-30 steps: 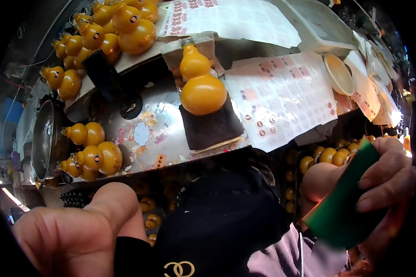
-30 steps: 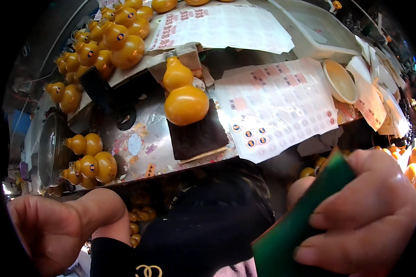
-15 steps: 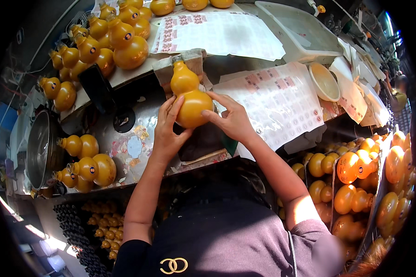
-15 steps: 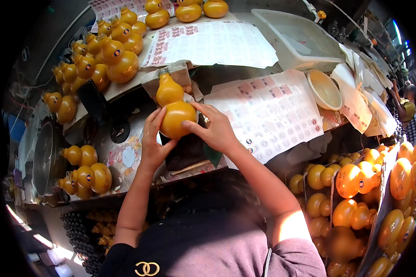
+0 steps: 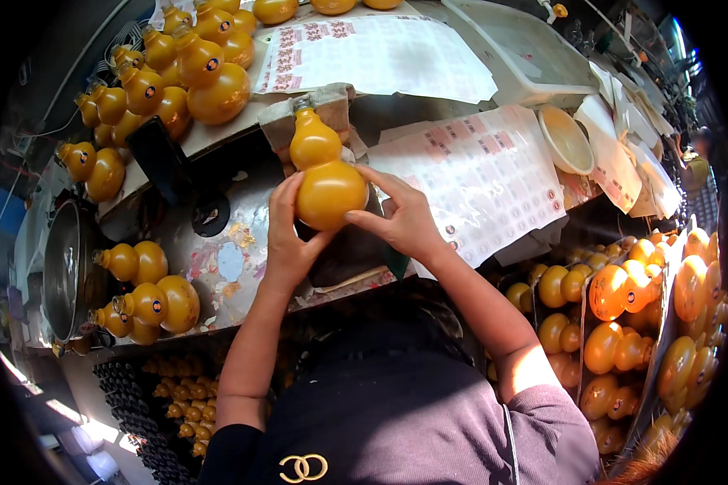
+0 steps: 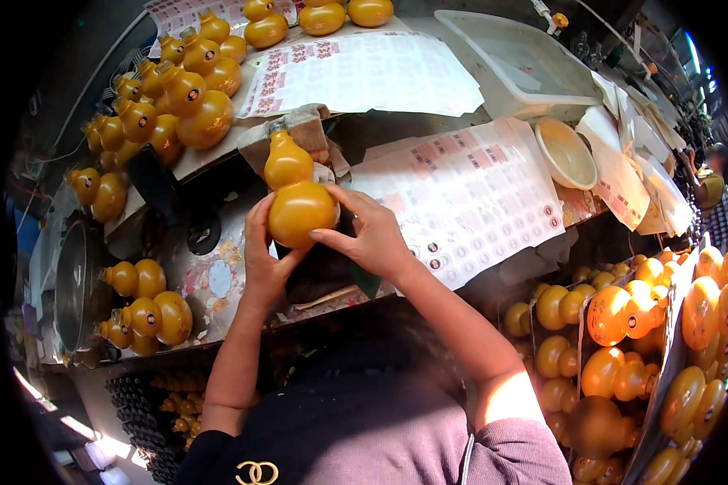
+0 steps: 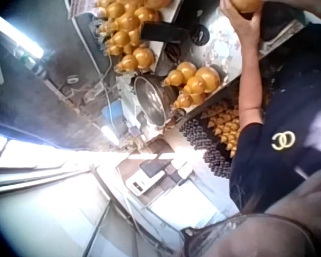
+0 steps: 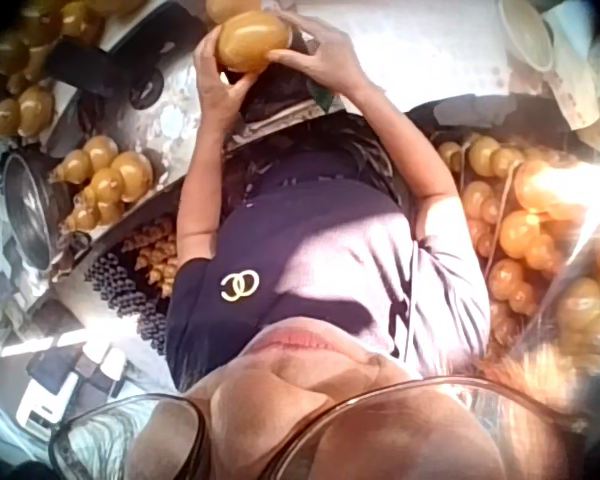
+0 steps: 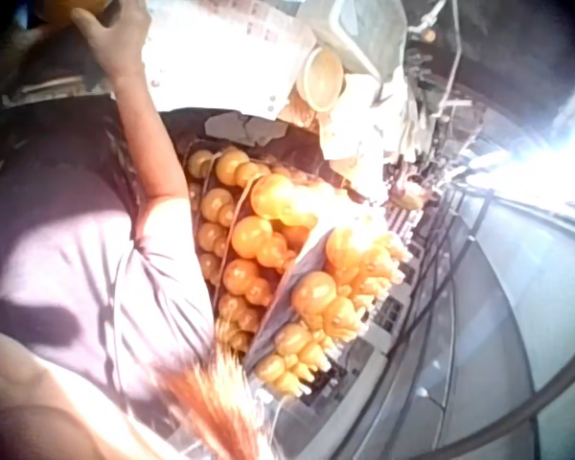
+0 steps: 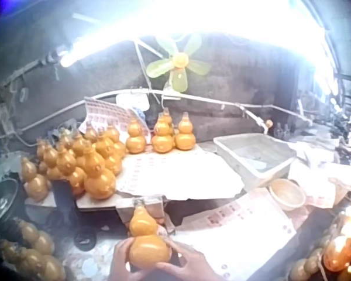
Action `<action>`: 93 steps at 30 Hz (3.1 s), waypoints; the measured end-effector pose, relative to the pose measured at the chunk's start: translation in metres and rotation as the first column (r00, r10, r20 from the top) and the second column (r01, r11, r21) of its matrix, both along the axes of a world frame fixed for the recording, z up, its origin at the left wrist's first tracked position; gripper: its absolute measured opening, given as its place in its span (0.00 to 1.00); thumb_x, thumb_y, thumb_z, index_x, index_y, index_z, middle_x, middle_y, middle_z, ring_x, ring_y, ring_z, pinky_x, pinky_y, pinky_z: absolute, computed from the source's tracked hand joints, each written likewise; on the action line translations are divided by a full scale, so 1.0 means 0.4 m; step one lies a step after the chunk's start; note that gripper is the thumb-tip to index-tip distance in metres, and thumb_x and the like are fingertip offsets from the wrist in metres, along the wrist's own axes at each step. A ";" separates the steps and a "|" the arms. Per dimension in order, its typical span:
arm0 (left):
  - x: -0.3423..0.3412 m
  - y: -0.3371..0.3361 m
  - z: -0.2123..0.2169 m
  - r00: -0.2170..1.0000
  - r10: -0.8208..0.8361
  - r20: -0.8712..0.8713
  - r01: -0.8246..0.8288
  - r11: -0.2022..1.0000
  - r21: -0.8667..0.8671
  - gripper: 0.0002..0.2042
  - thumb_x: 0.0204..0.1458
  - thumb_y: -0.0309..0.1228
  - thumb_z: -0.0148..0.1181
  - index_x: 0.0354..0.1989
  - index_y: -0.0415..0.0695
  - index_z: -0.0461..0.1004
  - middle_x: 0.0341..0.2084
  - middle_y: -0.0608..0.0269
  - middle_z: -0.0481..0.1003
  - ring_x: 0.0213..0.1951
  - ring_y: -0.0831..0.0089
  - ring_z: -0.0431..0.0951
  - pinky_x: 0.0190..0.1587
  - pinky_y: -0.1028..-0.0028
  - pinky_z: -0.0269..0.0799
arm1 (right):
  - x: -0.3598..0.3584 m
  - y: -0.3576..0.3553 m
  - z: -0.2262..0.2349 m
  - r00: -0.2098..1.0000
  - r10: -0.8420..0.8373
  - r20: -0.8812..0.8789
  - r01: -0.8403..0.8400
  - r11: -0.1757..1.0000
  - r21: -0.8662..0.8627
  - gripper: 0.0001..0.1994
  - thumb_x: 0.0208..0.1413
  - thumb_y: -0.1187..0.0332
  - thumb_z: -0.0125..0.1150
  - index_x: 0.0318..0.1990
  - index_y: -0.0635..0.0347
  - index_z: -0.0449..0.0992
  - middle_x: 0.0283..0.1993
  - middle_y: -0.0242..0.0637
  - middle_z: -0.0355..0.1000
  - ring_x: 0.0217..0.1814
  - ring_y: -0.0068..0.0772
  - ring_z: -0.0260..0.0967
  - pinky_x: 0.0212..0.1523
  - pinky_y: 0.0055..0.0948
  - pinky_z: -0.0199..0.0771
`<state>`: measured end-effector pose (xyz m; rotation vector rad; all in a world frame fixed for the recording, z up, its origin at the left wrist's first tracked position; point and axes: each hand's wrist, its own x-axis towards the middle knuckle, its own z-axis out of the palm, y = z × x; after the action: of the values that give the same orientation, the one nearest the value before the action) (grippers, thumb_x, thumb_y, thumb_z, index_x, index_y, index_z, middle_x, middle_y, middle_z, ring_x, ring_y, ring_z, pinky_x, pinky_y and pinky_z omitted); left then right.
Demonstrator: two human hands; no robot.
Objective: The person repeatedly picks up yellow gourd-shaped objects, rubs them with a green cloth, and places them back on the workbench. The person handles the gourds one at a time, rotating them to wipe different sides before setting them down.
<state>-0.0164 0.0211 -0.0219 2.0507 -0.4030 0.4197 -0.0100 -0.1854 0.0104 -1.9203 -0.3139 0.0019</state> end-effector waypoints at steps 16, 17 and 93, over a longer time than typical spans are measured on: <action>0.003 -0.067 0.043 0.985 0.033 0.169 -0.066 0.979 0.193 0.44 0.38 0.27 0.73 0.66 0.47 0.54 0.64 0.51 0.54 0.65 0.53 0.55 0.66 0.60 0.51 | -0.028 -0.139 -0.104 0.951 -0.197 0.238 0.223 0.971 -0.086 0.26 0.54 0.60 0.63 0.59 0.59 0.69 0.58 0.47 0.68 0.56 0.43 0.69 0.55 0.32 0.69; 0.007 -0.071 0.040 0.988 0.024 0.153 -0.053 0.981 0.189 0.44 0.37 0.26 0.73 0.66 0.47 0.55 0.64 0.50 0.54 0.65 0.52 0.55 0.66 0.59 0.51 | -0.023 -0.191 -0.128 0.931 -0.282 0.232 0.319 0.937 -0.141 0.24 0.54 0.60 0.63 0.57 0.60 0.71 0.58 0.47 0.69 0.55 0.42 0.69 0.52 0.32 0.71; -0.011 -0.021 0.004 0.946 -0.138 -0.293 -0.025 0.872 -0.488 0.42 0.33 0.22 0.73 0.62 0.52 0.60 0.58 0.54 0.57 0.60 0.54 0.60 0.60 0.63 0.59 | 0.012 -0.143 0.031 0.937 -0.121 -0.328 0.235 0.913 0.334 0.09 0.55 0.66 0.66 0.29 0.59 0.73 0.20 0.19 0.64 0.19 0.07 0.54 0.19 0.13 0.52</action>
<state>-0.0206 0.0127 -0.0204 1.5670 -0.1366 0.1238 -0.0053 -0.2424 0.0228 -1.5370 0.0704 0.1057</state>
